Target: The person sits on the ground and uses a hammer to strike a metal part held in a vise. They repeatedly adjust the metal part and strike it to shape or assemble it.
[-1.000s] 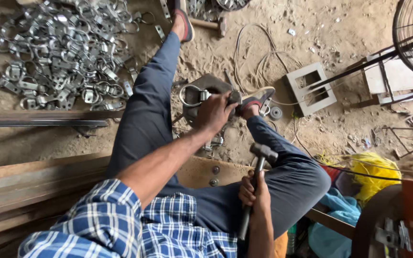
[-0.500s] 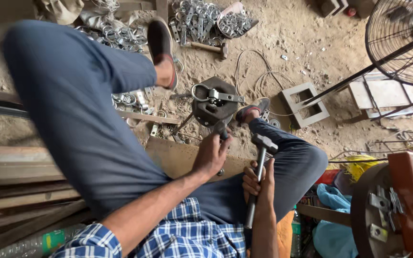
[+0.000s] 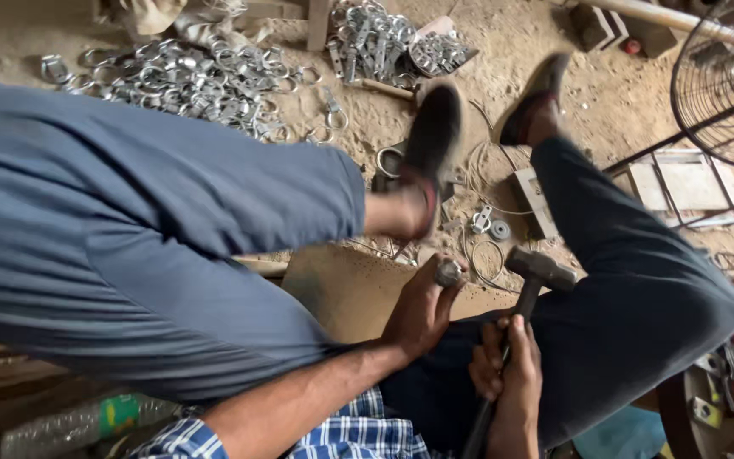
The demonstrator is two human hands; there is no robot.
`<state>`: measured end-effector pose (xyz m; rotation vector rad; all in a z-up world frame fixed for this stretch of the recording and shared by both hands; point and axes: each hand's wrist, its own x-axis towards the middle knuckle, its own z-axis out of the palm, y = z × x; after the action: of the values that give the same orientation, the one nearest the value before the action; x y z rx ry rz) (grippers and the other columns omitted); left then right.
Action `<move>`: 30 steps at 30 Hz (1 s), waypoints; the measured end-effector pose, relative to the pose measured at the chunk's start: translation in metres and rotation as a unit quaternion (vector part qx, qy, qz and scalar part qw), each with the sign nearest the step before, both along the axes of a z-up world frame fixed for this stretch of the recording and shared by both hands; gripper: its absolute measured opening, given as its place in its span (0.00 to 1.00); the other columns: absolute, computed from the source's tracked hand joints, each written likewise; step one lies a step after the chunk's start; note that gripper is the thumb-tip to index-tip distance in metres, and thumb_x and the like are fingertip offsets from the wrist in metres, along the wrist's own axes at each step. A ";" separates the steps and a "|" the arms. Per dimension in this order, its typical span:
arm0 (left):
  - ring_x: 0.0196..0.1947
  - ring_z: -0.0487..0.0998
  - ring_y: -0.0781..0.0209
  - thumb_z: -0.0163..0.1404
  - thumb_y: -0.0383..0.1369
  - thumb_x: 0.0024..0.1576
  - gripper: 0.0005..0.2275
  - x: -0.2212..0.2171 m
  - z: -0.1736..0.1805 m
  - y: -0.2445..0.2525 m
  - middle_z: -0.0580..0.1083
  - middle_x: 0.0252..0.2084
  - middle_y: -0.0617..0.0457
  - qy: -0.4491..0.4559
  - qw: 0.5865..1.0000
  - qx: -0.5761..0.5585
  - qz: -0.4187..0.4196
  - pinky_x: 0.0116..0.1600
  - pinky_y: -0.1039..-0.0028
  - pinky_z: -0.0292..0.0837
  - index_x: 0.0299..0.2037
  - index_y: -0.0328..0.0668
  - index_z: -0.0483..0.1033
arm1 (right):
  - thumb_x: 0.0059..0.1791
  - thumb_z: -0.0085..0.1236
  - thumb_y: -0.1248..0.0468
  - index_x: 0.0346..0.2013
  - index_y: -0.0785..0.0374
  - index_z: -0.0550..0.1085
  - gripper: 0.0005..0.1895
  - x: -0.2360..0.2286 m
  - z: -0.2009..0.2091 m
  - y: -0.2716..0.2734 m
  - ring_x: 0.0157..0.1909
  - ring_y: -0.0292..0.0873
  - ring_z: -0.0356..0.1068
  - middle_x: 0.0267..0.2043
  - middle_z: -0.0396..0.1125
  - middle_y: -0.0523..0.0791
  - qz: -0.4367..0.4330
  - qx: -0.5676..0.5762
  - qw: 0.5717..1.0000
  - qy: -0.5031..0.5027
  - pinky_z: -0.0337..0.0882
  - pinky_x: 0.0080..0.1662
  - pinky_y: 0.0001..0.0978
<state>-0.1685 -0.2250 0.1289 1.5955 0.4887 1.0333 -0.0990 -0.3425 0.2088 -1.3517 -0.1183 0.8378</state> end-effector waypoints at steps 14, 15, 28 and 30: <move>0.48 0.76 0.50 0.41 0.25 0.71 0.11 0.086 0.141 0.094 0.68 0.55 0.42 -0.164 0.972 0.167 0.016 0.52 0.68 0.76 0.63 0.40 0.65 | 0.61 0.40 0.46 0.49 0.62 0.64 0.21 0.021 0.057 -0.031 0.09 0.36 0.47 0.17 0.53 0.44 0.074 0.233 0.969 -0.037 0.51 0.11 0.28; 0.43 0.76 0.52 0.41 0.25 0.71 0.11 0.101 0.152 0.103 0.69 0.52 0.43 -0.188 0.974 0.122 0.017 0.49 0.70 0.78 0.62 0.39 0.65 | 0.61 0.39 0.45 0.49 0.63 0.64 0.22 0.028 0.063 -0.030 0.10 0.36 0.47 0.18 0.53 0.44 0.071 0.239 0.968 -0.036 0.51 0.12 0.27; 0.10 0.64 0.68 0.37 0.37 0.60 0.15 0.179 0.067 0.306 0.67 0.16 0.57 0.054 0.958 -0.255 0.122 0.10 0.74 0.59 0.49 0.34 0.67 | 0.63 0.49 0.54 0.47 0.58 0.68 0.11 0.160 0.059 0.149 0.20 0.27 0.47 0.25 0.52 0.36 0.125 -0.003 0.985 -0.117 0.47 0.21 0.20; 0.17 0.63 0.67 0.33 0.41 0.66 0.20 0.171 0.010 0.317 0.66 0.23 0.56 0.185 0.924 -0.320 0.099 0.17 0.72 0.59 0.51 0.30 0.70 | 0.59 0.51 0.51 0.45 0.53 0.70 0.11 0.177 0.013 0.167 0.20 0.26 0.52 0.25 0.60 0.34 0.048 -0.230 0.964 -0.121 0.51 0.21 0.19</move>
<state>0.0029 0.0915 0.1386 1.1526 1.1394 0.6086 0.0783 -0.1755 0.2221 -1.8990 -0.1883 0.8054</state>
